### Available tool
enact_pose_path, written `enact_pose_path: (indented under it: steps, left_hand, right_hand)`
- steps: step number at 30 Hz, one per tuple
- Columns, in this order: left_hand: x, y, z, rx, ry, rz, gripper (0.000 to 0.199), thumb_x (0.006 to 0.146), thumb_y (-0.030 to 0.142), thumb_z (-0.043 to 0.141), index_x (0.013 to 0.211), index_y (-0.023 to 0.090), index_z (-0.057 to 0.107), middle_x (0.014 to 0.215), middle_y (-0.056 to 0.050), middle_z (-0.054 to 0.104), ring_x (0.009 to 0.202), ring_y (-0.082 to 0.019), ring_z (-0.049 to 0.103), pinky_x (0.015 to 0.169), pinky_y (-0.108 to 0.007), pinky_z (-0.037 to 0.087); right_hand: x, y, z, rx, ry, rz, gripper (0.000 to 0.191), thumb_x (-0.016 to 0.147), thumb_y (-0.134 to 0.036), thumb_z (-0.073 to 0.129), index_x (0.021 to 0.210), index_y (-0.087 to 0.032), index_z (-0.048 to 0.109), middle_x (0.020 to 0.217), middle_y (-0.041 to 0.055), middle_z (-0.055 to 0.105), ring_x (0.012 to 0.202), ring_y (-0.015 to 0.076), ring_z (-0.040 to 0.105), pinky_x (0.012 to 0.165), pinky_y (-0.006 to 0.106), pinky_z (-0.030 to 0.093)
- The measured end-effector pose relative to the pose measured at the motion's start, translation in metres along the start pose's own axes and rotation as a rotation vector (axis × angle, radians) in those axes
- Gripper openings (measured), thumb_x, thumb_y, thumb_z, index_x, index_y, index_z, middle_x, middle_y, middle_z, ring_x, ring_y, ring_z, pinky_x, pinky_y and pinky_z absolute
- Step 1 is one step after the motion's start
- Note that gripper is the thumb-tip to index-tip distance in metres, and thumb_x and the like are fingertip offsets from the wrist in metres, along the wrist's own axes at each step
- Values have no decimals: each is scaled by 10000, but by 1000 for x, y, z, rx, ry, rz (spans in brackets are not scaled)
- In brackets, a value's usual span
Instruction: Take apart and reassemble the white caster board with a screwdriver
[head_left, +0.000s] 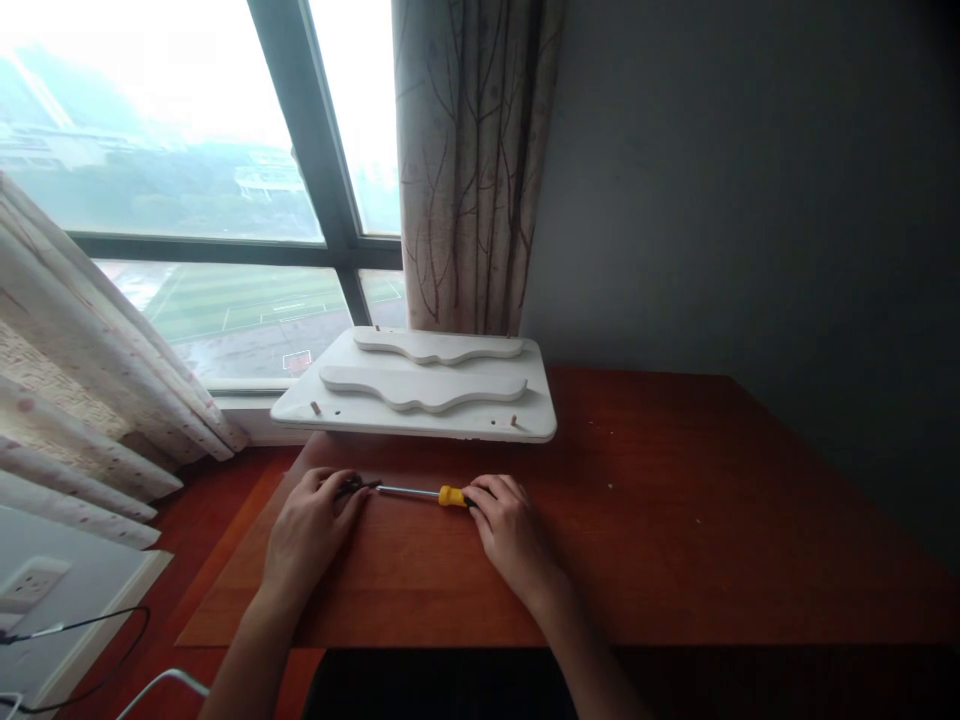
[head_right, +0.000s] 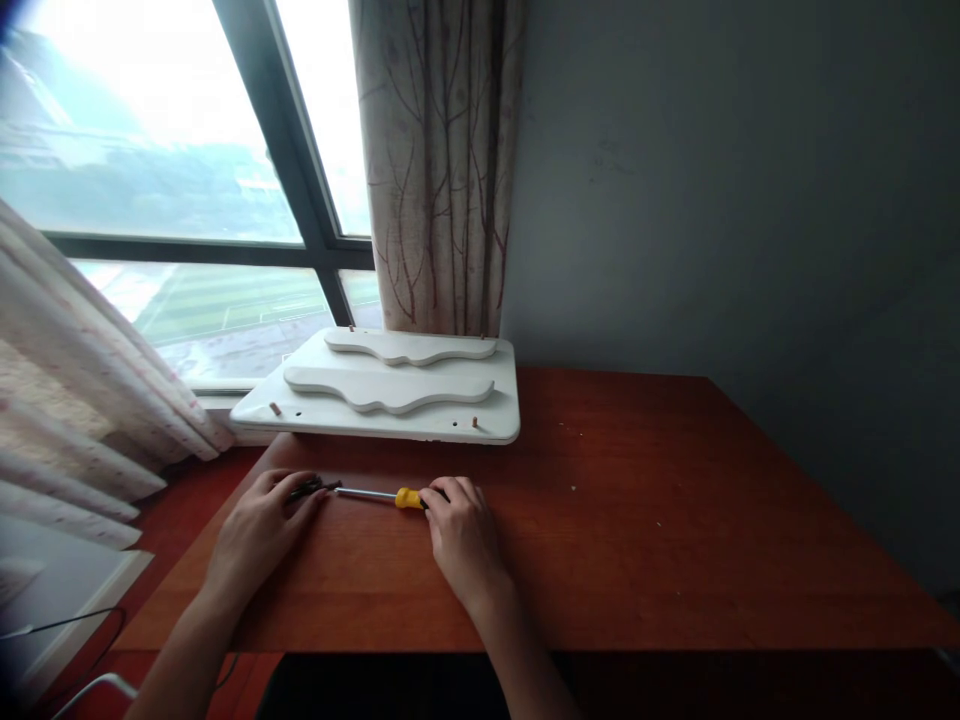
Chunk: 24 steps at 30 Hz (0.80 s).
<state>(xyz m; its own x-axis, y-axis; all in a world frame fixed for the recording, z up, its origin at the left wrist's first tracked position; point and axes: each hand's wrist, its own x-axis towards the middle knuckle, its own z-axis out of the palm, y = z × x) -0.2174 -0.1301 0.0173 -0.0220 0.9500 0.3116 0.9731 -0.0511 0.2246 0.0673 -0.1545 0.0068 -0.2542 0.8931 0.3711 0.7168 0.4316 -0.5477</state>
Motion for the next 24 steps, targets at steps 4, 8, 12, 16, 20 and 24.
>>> enact_pose_path:
  steps: [4, 8, 12, 16, 20, 24]
  left_hand:
    - [-1, 4, 3, -111, -16, 116, 309, 943, 429, 506, 1075, 216, 687, 1109, -63, 650, 913, -224, 668, 790, -320, 525]
    - [-7, 16, 8, -140, -35, 209, 278, 962, 403, 502, 1057, 220, 688, 1089, -71, 645, 968, -240, 650, 848, -348, 522]
    - [-21, 38, 13, -187, -57, 289, 252, 984, 367, 486, 1075, 230, 677, 1112, -78, 638, 1007, -244, 627, 880, -366, 520]
    - [-40, 62, 14, -236, -71, 334, 212, 983, 300, 482, 1070, 236, 665, 1126, -77, 630, 1019, -241, 620, 886, -369, 524]
    - [-61, 85, 10, -260, -111, 380, 219, 968, 224, 472, 1105, 243, 642, 1142, -80, 627, 1014, -240, 616, 863, -366, 530]
    - [-78, 103, 7, -249, -155, 391, 216, 956, 206, 476, 1105, 244, 627, 1153, -84, 626, 989, -245, 618, 837, -382, 533]
  right_hand:
    - [-4, 4, -5, 14, -11, -3, 349, 884, -40, 610, 1146, -248, 705, 1124, 55, 680, 1032, 226, 602, 942, 388, 527]
    - [-17, 12, -17, -7, 7, 2, 365, 887, -24, 580, 1149, -249, 702, 1132, 65, 673, 1041, 237, 602, 948, 411, 530]
    - [-42, 27, -33, -14, 38, 17, 353, 912, -46, 530, 1143, -252, 701, 1126, 80, 676, 1036, 245, 618, 929, 428, 550]
    - [-73, 43, -51, -27, 50, 21, 347, 937, -79, 487, 1140, -264, 699, 1147, 85, 674, 1064, 249, 628, 931, 432, 561]
    - [-101, 57, -70, -44, 25, 16, 359, 946, -108, 475, 1157, -293, 699, 1171, 78, 679, 1098, 249, 634, 951, 428, 564]
    - [-118, 63, -84, -64, 25, 64, 345, 939, -123, 496, 1165, -289, 696, 1188, 75, 682, 1129, 250, 633, 996, 433, 549]
